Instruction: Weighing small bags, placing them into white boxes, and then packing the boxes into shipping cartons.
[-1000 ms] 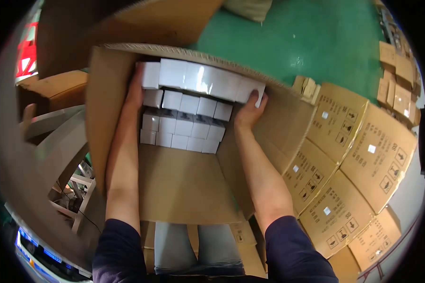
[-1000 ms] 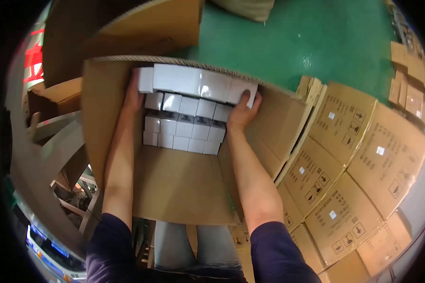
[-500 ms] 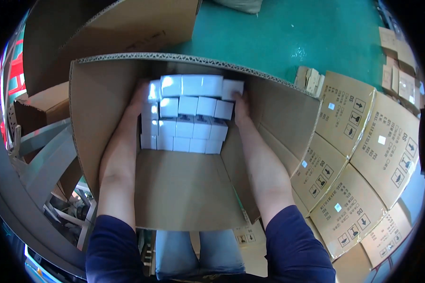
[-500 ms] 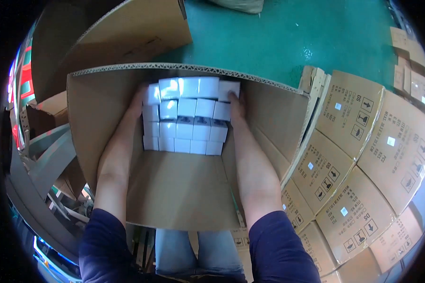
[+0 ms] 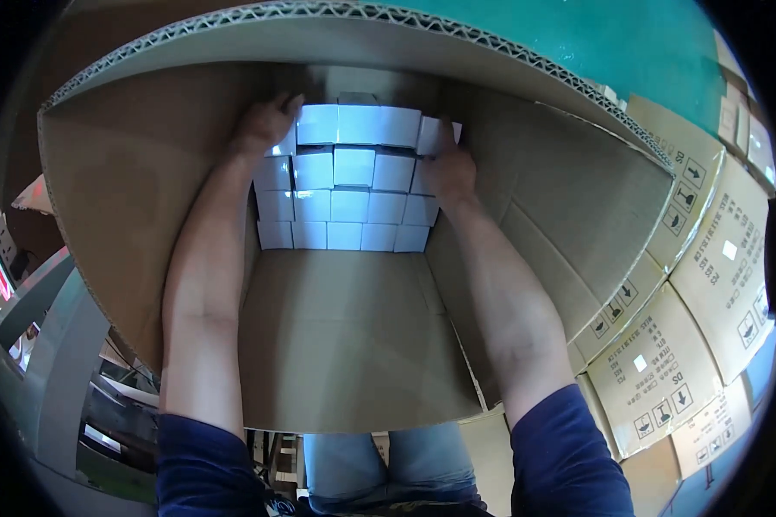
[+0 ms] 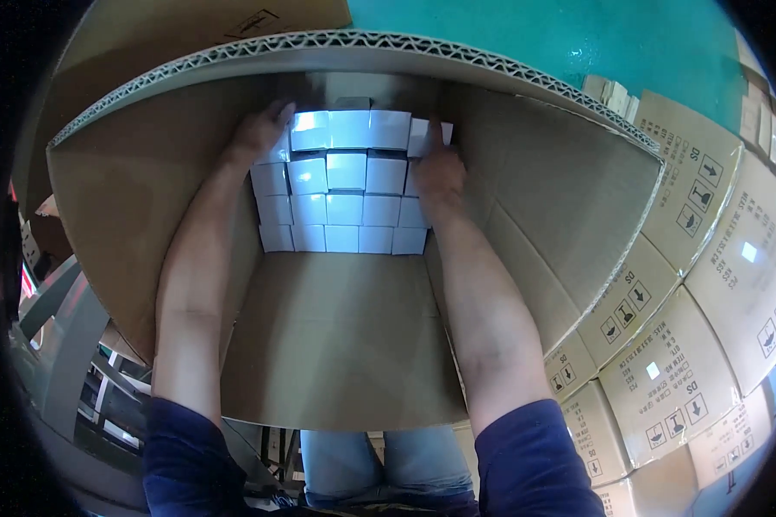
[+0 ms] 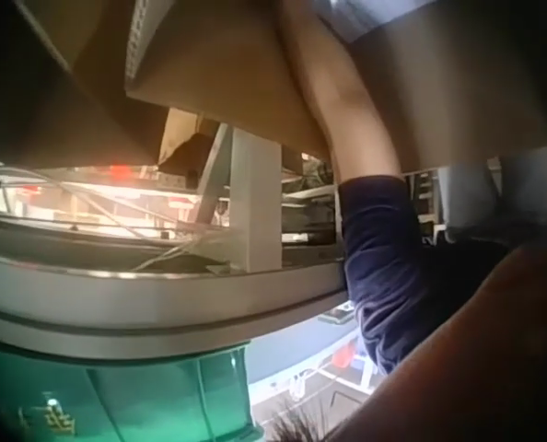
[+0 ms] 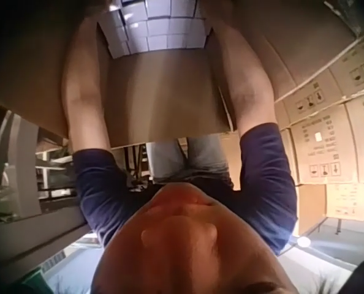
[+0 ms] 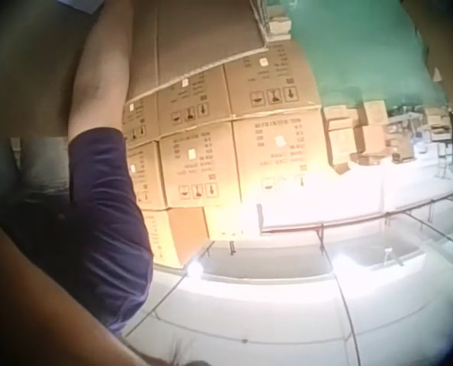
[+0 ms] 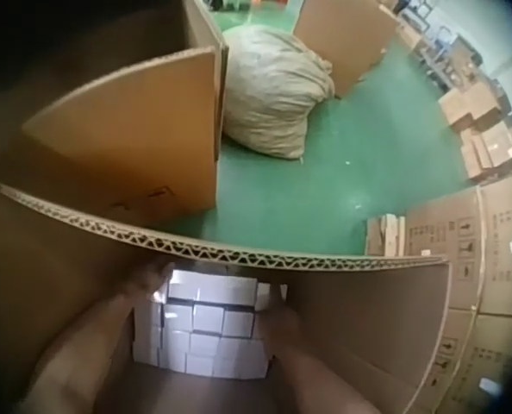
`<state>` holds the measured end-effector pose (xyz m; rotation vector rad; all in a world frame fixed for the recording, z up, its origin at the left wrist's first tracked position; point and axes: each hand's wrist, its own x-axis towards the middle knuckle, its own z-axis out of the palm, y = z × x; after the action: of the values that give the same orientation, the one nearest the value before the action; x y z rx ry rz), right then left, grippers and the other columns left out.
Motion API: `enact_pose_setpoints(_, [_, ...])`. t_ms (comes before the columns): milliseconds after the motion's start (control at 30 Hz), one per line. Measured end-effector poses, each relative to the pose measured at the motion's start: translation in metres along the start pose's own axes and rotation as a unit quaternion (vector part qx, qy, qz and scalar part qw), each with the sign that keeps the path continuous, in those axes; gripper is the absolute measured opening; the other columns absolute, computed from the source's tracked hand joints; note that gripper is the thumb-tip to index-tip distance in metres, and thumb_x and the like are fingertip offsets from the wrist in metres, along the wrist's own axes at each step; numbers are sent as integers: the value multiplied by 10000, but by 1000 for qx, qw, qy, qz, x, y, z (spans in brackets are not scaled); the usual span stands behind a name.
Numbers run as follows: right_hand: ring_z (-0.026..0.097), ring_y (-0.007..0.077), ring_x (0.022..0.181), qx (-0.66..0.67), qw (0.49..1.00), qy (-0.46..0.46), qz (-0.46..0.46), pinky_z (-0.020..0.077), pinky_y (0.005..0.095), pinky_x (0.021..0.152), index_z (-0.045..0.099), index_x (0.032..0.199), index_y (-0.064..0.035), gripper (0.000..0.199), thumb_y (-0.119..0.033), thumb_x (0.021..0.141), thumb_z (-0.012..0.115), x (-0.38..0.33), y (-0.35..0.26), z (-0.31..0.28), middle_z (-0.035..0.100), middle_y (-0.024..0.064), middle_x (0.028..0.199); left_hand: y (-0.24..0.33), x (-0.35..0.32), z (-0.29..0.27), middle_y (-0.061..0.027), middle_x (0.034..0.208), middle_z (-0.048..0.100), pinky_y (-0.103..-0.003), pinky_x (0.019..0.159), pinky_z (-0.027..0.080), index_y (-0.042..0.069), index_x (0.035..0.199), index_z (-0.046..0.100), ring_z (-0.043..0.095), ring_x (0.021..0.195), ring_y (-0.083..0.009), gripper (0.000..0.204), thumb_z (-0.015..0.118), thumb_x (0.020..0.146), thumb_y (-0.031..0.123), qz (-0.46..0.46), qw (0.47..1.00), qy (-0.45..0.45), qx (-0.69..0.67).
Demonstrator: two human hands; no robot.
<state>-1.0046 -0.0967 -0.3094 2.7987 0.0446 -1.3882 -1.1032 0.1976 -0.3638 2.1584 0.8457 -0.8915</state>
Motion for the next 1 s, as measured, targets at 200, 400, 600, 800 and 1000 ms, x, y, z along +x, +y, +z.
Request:
enact_pose_setpoints(200, [468,304,1257,-353,917,65,-175,385,421,1058,413,1391,-168,503,-235,900,499,140,41,15,515,142,1337,-2,8,24,-181,1255,585,-413,1021,399,144,1308,552,530,1189,-341,734,446,842,701,144,978,85,126])
enact_pose_setpoints(400, [302,276,1380,35,969,8,-244,248,425,1139,390,1426,-202,519,-415,953,401,87,-24,9,348,97,1483,-9,-7,1,-138,1312,555,-393,1039,385,136,1234,618,512,1215,-327,714,401,859,704,9,998,-62,10])
enact_pose_setpoints(600, [181,254,1436,-73,969,-120,-203,146,407,1177,322,1467,-238,656,-622,936,294,69,-23,-7,209,46,1560,-5,0,17,-117,1345,529,-432,1128,230,142,1387,462,464,1268,-318,713,282,922,651,110,989,-26,99])
enact_pose_setpoints(800, [517,339,1195,-52,959,14,-278,393,419,1036,486,1321,-56,551,-419,907,504,50,-66,1,559,170,1272,-6,-2,16,-116,1361,515,-476,1132,201,174,1386,466,443,1292,-302,718,205,926,660,63,984,-54,157])
enact_pose_setpoints(1000, [392,294,1337,-124,949,-161,-240,299,418,1120,419,1415,-158,597,-321,852,531,24,-102,5,414,144,1447,1,-4,15,-92,1333,544,-523,1118,204,215,1339,517,457,1277,-307,680,213,924,659,72,987,-54,130])
